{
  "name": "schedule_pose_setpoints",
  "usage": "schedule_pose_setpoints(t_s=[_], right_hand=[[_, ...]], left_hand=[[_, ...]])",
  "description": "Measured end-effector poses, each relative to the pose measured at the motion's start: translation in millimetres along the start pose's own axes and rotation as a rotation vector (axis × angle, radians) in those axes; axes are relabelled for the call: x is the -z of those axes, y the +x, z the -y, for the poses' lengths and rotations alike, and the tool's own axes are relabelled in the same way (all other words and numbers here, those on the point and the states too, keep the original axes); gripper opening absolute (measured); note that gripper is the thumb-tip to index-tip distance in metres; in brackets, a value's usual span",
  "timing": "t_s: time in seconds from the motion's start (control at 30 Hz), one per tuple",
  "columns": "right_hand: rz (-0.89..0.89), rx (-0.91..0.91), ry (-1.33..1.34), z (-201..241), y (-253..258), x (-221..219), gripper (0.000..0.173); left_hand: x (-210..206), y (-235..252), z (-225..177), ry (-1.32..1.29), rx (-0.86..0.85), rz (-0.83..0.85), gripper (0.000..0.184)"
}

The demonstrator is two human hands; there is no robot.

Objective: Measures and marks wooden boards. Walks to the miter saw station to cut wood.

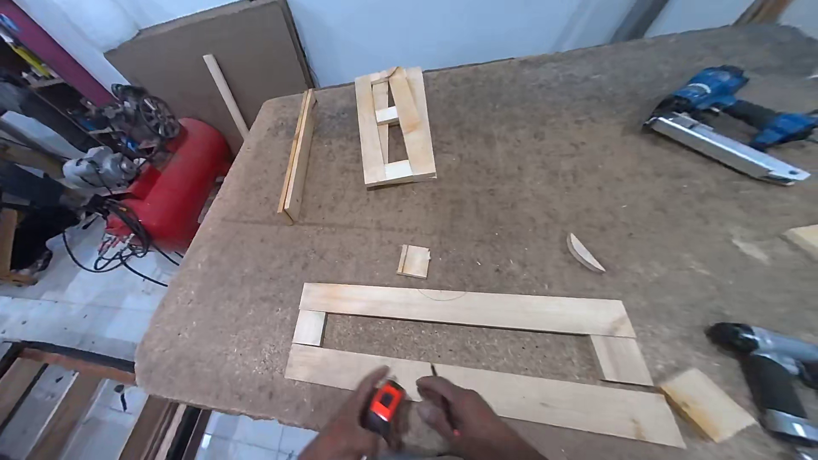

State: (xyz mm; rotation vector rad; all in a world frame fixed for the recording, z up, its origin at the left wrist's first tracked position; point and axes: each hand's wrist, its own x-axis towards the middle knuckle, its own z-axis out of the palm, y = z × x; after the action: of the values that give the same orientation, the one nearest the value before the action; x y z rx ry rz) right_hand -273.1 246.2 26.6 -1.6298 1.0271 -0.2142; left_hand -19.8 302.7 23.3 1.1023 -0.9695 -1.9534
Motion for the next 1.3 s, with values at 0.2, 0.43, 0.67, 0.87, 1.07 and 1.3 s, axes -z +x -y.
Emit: schedule_pose_setpoints(t_s=[0.2, 0.43, 0.67, 0.87, 1.07, 1.3], right_hand=[[0.167, -0.01, -0.055, 20, 15, -7, 0.043], [0.359, -0.119, -0.049, 43, 52, -32, 0.045], [0.093, -0.016, -0.069, 100, 129, -7, 0.026], [-0.431, -0.087, -0.11, 98, 222, -2, 0.036], [0.075, -0.076, -0.545, 67, 184, -94, 0.059], [0.063, 0.263, -0.815, 17, 169, -118, 0.072]], left_hand=[[-19, -2, 10, 0.177, 0.073, -0.073, 0.101], [12, -33, 3, 0.484, 0.165, -0.121, 0.063], [88, -80, 16, 0.4, 0.458, -0.217, 0.032], [137, -116, 38, 0.376, 0.585, -0.307, 0.032], [145, -109, 43, 0.13, 0.599, -0.469, 0.03], [156, -108, 48, 0.103, 0.701, -0.504, 0.028]])
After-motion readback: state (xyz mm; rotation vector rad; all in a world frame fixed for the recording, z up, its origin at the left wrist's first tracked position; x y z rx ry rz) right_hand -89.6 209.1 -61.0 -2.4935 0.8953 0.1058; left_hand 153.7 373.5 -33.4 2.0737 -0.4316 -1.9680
